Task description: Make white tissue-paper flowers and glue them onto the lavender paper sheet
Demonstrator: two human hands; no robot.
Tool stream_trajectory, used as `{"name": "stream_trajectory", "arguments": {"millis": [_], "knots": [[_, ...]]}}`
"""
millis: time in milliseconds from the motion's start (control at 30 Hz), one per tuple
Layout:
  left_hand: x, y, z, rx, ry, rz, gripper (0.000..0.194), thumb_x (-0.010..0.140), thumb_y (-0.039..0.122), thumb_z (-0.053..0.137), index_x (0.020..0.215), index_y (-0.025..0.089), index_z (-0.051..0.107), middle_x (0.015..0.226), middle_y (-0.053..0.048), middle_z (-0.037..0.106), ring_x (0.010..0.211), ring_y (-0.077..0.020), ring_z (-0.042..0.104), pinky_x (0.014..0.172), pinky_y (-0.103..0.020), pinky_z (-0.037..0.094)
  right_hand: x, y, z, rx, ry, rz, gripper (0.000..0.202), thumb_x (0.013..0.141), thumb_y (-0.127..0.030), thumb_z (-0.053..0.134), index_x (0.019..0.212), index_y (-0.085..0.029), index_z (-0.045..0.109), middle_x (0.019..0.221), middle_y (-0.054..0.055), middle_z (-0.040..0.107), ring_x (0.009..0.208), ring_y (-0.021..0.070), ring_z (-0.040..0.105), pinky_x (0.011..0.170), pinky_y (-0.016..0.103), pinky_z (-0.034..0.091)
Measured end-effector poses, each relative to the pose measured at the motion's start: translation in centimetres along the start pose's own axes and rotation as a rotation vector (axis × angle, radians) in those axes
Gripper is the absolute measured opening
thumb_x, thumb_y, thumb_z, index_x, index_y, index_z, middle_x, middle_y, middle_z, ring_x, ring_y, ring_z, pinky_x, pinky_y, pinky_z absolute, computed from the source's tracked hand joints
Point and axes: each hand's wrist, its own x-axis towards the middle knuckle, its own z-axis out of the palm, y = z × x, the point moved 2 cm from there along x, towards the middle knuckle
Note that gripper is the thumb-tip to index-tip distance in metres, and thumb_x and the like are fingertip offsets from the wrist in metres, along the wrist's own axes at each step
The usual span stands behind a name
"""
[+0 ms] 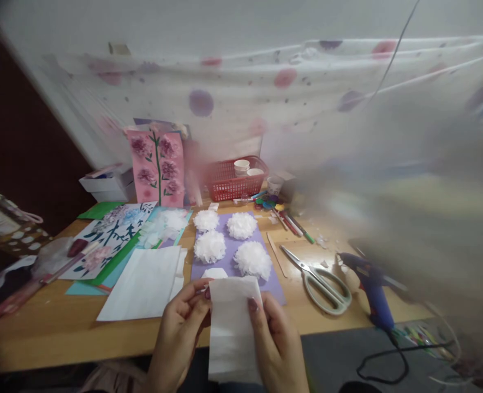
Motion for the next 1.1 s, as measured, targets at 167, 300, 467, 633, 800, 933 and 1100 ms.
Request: {"name": "stream_trajectory", "arguments": {"millis": [167, 300, 467, 633, 800, 933, 1100], "knots": [[-0.3, 0.0, -0.1, 0.058, 0.086, 0.043, 0.040, 0.070, 0.053, 0.082, 0.075, 0.016, 0.069, 0.060, -0.002, 0.071, 0.054, -0.0133, 0.063, 0.055, -0.020, 0.049, -0.5, 0.7, 0.3, 0.065, 0.034, -0.074, 0.042, 0.089, -0.055, 0.064, 0.119, -0.027, 0.054, 0.099, 0.005, 0.072, 0.075, 0.0184, 0.066, 0.062, 0.024, 0.051], [-1.0, 0.3, 0.6, 0.155, 0.181, 0.093, 0.036, 0.069, 0.051, 0.083, 0.072, 0.017, 0.071, 0.059, -0.003, 0.072, 0.054, -0.0145, 0.064, 0.053, -0.019, 0.047, -1.3, 1.7, 1.3, -0.071, 0.115, -0.250, 0.055, 0.093, -0.055, 0.057, 0.138, -0.028, 0.040, 0.132, 0.012, 0.061, 0.115, 0.0241, 0.063, 0.087, 0.030, 0.054], [-2.0, 0.4, 1.4, 0.164, 0.185, 0.112, 0.023, 0.069, 0.043, 0.084, 0.070, 0.021, 0.076, 0.067, -0.005, 0.078, 0.060, -0.0202, 0.071, 0.058, -0.024, 0.054, -1.7, 2.4, 1.7, -0.264, 0.129, -0.269, 0.053, 0.098, -0.058, 0.043, 0.138, -0.024, 0.044, 0.133, 0.011, 0.060, 0.118, 0.0258, 0.059, 0.100, 0.037, 0.047], [-2.1, 0.0, 1.0, 0.158, 0.203, 0.119, 0.022, 0.071, 0.042, 0.082, 0.074, 0.021, 0.077, 0.072, -0.006, 0.079, 0.068, -0.0232, 0.074, 0.063, -0.027, 0.056, -1.7, 2.0, 1.4, -0.262, 0.150, -0.186, 0.047, 0.096, -0.059, 0.046, 0.127, -0.024, 0.052, 0.115, 0.008, 0.066, 0.090, 0.0207, 0.064, 0.077, 0.029, 0.051], [-2.3, -0.5, 0.8, 0.074, 0.285, 0.155, 0.033, 0.070, 0.046, 0.084, 0.087, 0.023, 0.068, 0.077, -0.005, 0.079, 0.064, -0.0206, 0.074, 0.059, -0.026, 0.057, -1.6, 2.0, 1.4, -0.254, 0.216, -0.163, 0.040, 0.098, -0.053, 0.047, 0.124, -0.024, 0.053, 0.112, 0.009, 0.066, 0.088, 0.0211, 0.062, 0.074, 0.030, 0.049], [-2.5, -1.0, 0.8, -0.020, 0.218, 0.266, 0.033, 0.069, 0.043, 0.086, 0.083, 0.023, 0.065, 0.084, -0.006, 0.081, 0.077, -0.0231, 0.078, 0.071, -0.027, 0.062, -1.5, 1.6, 1.5, -0.245, 0.255, -0.156, 0.040, 0.097, -0.055, 0.048, 0.118, -0.023, 0.057, 0.099, 0.006, 0.068, 0.078, 0.0193, 0.061, 0.068, 0.028, 0.049], [-2.2, -2.3, 0.0, 0.128, 0.018, 0.577, 0.029, 0.075, 0.015, 0.083, 0.099, 0.023, 0.067, 0.099, -0.006, 0.081, 0.086, -0.0217, 0.079, 0.072, -0.023, 0.064, -1.3, 0.9, 1.8, -0.245, 0.321, -0.135, 0.035, 0.097, -0.055, 0.046, 0.100, -0.023, 0.061, 0.085, 0.003, 0.068, 0.070, 0.0174, 0.059, 0.065, 0.027, 0.048]]}}
